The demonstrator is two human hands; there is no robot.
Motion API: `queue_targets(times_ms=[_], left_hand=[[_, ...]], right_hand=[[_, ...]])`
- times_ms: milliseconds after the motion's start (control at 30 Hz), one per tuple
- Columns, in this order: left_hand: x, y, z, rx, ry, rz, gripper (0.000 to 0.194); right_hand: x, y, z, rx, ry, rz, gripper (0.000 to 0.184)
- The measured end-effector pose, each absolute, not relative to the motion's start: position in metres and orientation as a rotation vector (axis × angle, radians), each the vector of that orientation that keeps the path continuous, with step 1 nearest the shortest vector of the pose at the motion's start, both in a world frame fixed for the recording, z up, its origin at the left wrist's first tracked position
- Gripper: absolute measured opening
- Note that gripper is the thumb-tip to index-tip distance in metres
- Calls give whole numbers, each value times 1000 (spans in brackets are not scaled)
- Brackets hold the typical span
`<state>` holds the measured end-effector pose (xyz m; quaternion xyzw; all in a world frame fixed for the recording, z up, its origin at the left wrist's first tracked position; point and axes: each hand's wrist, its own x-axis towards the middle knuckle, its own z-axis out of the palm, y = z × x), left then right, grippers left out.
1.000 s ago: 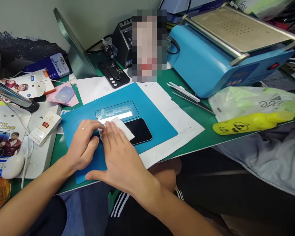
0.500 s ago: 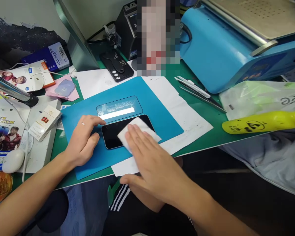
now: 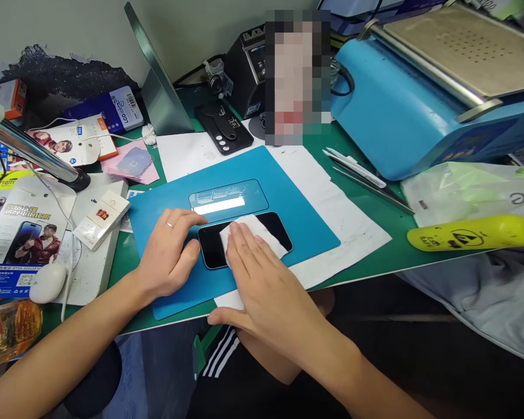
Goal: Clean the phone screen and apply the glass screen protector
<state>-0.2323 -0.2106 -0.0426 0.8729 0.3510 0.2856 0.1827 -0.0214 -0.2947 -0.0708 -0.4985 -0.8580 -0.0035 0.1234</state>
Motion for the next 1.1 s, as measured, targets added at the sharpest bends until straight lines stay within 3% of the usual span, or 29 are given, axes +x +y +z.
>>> queue_targets(times_ms=[167, 633, 867, 1100], left_hand=[[-233, -209, -42, 2512, 990, 772, 24], [-231, -208, -42, 2531, 987, 704, 21], [-230, -209, -44, 2381, 1166, 780, 21], [-230, -208, -44, 2279, 1216, 930, 9]], right_hand=[[-21, -304, -68, -1314, -2588, 41, 132], [44, -289, -73, -1506, -2538, 138, 107], [16, -280, -70, -1588, -2498, 204, 115], [-44, -274, -62, -1416, -2505, 283, 120]])
